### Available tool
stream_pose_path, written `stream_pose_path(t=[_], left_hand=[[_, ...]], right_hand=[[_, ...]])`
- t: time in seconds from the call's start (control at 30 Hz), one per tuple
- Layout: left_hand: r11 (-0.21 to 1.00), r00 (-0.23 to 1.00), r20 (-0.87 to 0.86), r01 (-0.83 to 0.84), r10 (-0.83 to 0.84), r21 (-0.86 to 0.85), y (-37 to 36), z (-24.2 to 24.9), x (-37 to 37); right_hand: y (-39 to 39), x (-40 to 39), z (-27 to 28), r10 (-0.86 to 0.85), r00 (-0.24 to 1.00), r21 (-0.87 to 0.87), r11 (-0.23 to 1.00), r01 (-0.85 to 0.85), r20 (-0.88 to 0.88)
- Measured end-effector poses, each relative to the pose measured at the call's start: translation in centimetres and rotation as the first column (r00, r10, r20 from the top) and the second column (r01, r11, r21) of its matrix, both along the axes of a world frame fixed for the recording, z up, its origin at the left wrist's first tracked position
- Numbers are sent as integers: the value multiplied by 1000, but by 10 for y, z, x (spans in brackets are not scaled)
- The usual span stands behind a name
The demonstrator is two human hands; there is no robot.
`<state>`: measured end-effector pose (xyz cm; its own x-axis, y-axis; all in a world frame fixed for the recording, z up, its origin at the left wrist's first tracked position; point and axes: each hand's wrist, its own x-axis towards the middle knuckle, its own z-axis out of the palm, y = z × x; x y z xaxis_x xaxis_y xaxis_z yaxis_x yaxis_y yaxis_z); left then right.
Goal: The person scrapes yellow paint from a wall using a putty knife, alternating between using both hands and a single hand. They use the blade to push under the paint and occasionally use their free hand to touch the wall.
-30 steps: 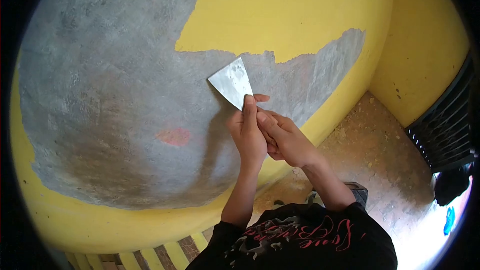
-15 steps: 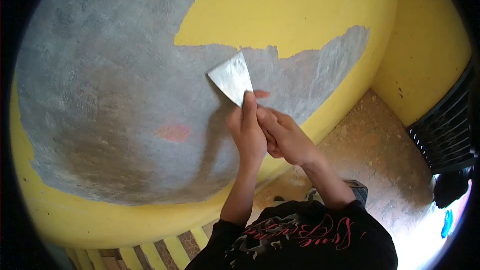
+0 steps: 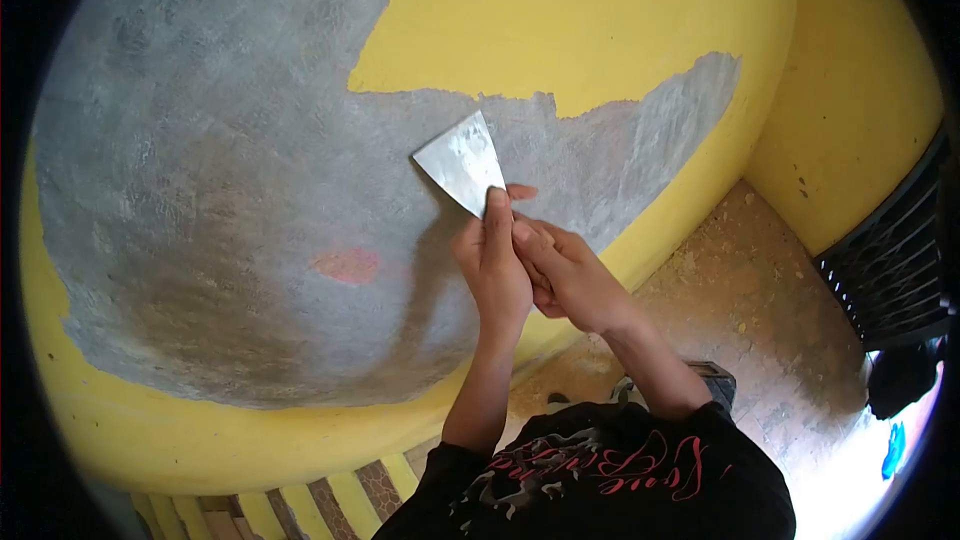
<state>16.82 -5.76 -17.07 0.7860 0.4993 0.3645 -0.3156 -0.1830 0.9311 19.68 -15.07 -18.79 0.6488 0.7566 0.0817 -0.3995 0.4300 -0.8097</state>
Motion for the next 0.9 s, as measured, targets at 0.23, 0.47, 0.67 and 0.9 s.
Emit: stream_pose_path(t=[0.23,0.47,0.67,0.9], left_hand=[[995,999,3,51,-51,-87,-4,2,-1],[996,999,-20,47,-48,-73,-4,6,-1],[993,996,47,74,-70,-87,-7,24,3],[993,995,64,87,-82,-81,-8,34,8]], right_hand=[[-1,-6,-4,6,1000,-41,999,-7,-22],[3,-2,1,-41,999,-35,999,41,-8],[0,1,9,8,1000,-9,1000,-7,29],[-2,1,15,3,999,-35,999,-2,38]])
